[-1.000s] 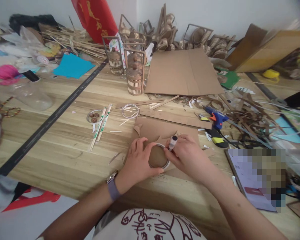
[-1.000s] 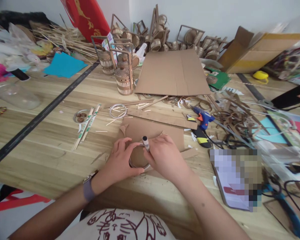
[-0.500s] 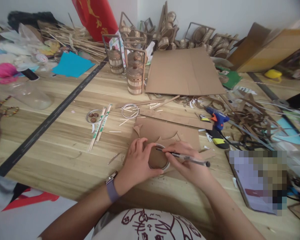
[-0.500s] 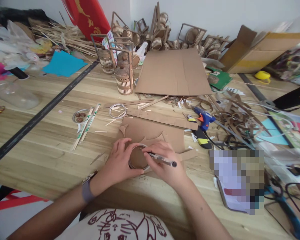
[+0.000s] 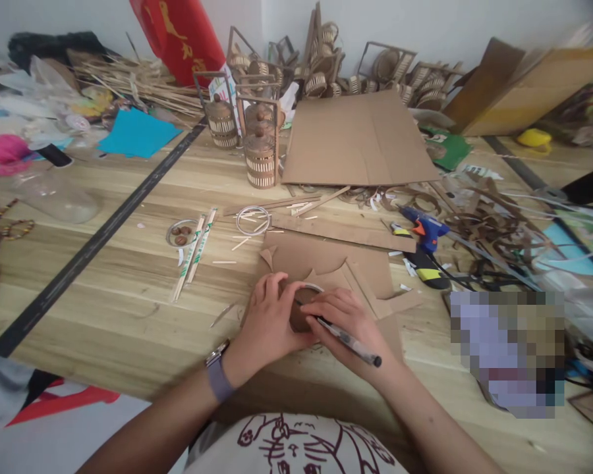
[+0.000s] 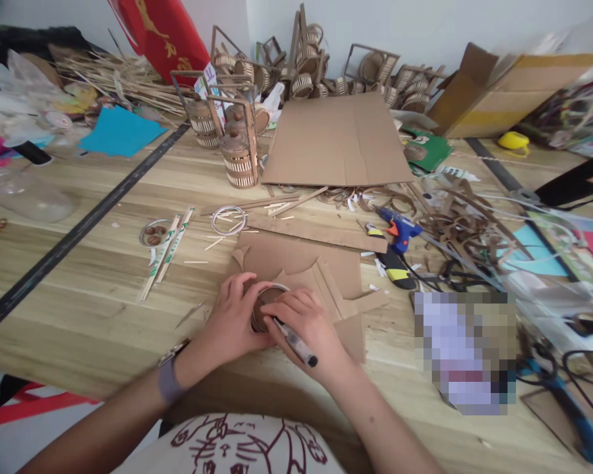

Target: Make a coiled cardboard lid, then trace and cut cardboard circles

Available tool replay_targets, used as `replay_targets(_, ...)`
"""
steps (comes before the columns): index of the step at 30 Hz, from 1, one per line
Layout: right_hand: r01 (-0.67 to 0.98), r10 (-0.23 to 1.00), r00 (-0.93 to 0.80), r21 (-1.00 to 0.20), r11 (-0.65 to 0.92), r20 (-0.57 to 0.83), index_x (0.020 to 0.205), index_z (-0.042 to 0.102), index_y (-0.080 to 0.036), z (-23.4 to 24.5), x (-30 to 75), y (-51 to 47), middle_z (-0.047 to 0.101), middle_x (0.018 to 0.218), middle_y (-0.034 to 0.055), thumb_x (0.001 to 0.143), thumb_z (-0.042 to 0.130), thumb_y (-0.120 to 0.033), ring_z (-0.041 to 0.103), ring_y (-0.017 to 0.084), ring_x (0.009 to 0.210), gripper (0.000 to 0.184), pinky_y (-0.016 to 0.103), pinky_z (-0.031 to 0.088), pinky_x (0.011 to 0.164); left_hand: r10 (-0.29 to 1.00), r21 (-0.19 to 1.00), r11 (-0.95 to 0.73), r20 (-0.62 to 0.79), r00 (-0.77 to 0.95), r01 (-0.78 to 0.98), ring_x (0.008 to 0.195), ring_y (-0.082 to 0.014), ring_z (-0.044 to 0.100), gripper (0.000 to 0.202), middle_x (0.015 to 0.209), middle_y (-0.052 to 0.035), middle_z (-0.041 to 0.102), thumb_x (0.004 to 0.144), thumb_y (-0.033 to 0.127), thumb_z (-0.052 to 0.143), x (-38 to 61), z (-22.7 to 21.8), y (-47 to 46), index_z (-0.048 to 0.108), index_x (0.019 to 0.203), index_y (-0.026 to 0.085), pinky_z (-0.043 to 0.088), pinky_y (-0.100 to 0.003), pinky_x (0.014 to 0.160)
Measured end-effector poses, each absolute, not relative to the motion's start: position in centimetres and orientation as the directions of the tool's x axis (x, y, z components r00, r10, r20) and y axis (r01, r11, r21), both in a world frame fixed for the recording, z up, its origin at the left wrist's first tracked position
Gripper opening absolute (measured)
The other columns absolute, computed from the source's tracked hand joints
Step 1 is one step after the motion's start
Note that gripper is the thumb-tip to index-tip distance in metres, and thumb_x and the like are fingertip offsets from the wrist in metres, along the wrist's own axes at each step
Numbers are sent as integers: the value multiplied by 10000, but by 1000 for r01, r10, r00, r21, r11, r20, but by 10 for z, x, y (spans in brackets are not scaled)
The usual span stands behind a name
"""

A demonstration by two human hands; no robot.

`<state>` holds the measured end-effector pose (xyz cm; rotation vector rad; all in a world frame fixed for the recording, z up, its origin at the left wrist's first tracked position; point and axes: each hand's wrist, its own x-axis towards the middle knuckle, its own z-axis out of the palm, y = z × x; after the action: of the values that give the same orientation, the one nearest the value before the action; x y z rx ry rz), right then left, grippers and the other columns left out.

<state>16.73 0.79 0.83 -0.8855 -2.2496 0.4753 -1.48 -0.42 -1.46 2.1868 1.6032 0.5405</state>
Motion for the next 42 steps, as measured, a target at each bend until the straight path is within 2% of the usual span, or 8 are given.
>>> replay_targets(4,348,754,-537,-715,606,378,964,687,-226,11,169,5,756,880,32,968,598,-181,687,203,864,100,372,508,831,956,504,-284,86,280,816,1289,-378,389,772,1324,-154,412,645,431,862,-15,-16,-4,547,1312,202,377,-548,1104)
replay_targets(9,366,785,-492,-729,578,376,943,707,-222,3,171,15,768,889,41,985,579,-241,702,203,901,136,351,539,834,955,494,-290,90,284,819,1293,-380,390,792,1330,-154,412,645,464,864,-15,-14,-4,532,1316,207,376,-568,1098)
replay_targets(15,480,774,-465,-611,629,431,995,707,-222,4,185,21,764,922,56,979,583,-221,682,224,881,125,396,480,830,955,488,-285,74,286,825,1291,-399,400,813,1322,-163,431,622,474,883,-15,-12,-3,540,1307,204,392,-597,1077)
replay_targets(19,630,718,-521,-360,688,461,902,670,-181,21,191,7,742,826,66,970,549,-168,656,232,804,139,405,423,803,959,491,-274,73,275,827,1303,-394,394,817,1340,-155,424,620,474,885,-14,-13,-4,534,1312,214,376,-595,1097)
replay_targets(21,639,696,-552,-304,707,459,822,627,-172,28,191,0,714,751,54,966,525,-140,635,212,727,179,393,424,772,960,493,-270,72,270,827,1308,-394,387,820,1344,-156,418,620,467,886,-14,-14,-4,534,1313,208,372,-591,1102)
replay_targets(24,607,748,-472,-442,660,467,797,604,-183,30,186,-4,690,711,36,977,519,-153,616,195,678,201,363,445,717,959,496,-272,71,273,825,1313,-396,379,820,1347,-156,416,625,479,881,-15,-14,-4,535,1316,206,366,-589,1106)
replay_targets(29,498,829,-366,-664,558,423,922,678,-215,17,173,3,743,850,45,976,558,-196,681,209,797,133,354,505,743,954,495,-291,81,290,819,1308,-380,385,821,1346,-153,419,635,492,871,-16,-15,-3,527,1321,201,369,-567,1109)
replay_targets(42,437,844,-418,-739,512,337,876,683,-218,8,166,0,747,840,49,982,526,-238,698,215,845,191,358,549,782,954,489,-296,105,281,821,1307,-377,382,760,1356,-150,413,668,463,848,-16,-16,-5,538,1320,225,371,-563,1107)
